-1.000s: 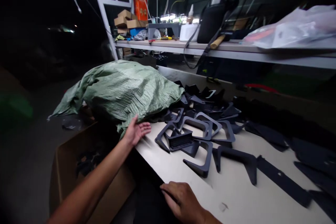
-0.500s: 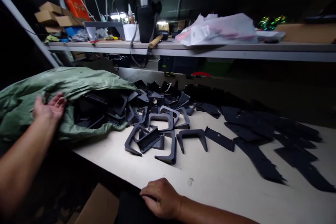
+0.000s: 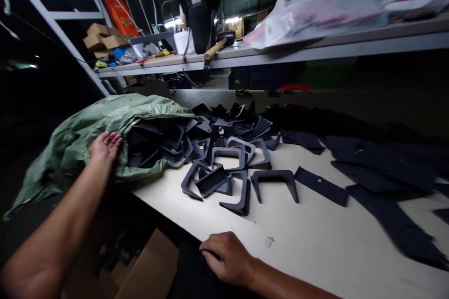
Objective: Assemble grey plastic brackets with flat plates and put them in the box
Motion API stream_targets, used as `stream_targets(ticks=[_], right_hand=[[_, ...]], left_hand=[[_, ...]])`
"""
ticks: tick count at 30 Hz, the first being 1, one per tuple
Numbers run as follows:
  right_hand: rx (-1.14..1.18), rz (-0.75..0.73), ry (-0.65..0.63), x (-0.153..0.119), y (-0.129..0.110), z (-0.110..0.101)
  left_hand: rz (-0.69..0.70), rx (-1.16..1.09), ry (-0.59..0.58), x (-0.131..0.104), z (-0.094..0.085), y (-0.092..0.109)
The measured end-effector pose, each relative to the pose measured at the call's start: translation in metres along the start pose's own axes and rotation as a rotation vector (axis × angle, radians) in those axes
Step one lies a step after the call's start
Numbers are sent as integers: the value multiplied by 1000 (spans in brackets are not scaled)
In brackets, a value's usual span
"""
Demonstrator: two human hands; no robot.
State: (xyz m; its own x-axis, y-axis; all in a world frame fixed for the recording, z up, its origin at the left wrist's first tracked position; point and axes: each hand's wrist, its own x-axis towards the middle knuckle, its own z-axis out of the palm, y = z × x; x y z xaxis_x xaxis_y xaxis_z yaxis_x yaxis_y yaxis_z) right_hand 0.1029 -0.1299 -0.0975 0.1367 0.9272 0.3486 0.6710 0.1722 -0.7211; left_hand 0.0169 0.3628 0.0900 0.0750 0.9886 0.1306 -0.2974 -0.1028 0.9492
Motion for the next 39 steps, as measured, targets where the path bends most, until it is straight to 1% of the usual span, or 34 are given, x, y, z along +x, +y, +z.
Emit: stream_targets(ticks=[2, 4, 7, 10, 12, 14, 16, 18, 21, 24, 27, 28, 30, 32, 34, 37, 39], right_hand=[[24, -28, 7, 0, -2, -3], [47, -55, 20, -1, -3, -5], [78, -77, 49, -4, -3, -5], [101, -90, 90, -7, -2, -5], [110, -97, 123, -9, -3, -8], [113, -109, 151, -12, -5, -17], [105, -122, 178, -17, -6, -32], [81, -120, 215, -23, -2, -53], [17, -56, 306, -37, 13, -92], [-64, 52, 413, -58, 34, -133], [-139, 140, 479, -81, 52, -165], [-160, 161, 493, -88, 56, -171], [-193, 191, 511, -100, 62, -178], [-212, 206, 510, -108, 65, -176], [-216, 202, 490, -113, 68, -169], [-199, 179, 470, -115, 71, -160], [-179, 175, 500, -115, 73, -157]], left_hand=[[-10, 22, 67, -5, 4, 2], [-1, 51, 115, -15, 9, 4], [32, 102, 155, -36, 16, 6], [60, 152, 179, -61, 20, 3], [59, 194, 144, -78, 23, -2], [44, 246, 33, -99, 27, -9], [21, 300, -93, -123, 31, -16], [-20, 338, -181, -147, 35, -24], [-82, 370, -279, -180, 38, -38], [-117, 382, -329, -199, 35, -52], [-175, 415, -298, -203, 31, -66], [-202, 427, -286, -202, 30, -70], [-253, 440, -281, -197, 29, -75], [-271, 434, -287, -191, 31, -74], [-260, 404, -308, -183, 36, -67], [-262, 360, -354, -169, 48, -46], [-274, 311, -329, -156, 57, -30]])
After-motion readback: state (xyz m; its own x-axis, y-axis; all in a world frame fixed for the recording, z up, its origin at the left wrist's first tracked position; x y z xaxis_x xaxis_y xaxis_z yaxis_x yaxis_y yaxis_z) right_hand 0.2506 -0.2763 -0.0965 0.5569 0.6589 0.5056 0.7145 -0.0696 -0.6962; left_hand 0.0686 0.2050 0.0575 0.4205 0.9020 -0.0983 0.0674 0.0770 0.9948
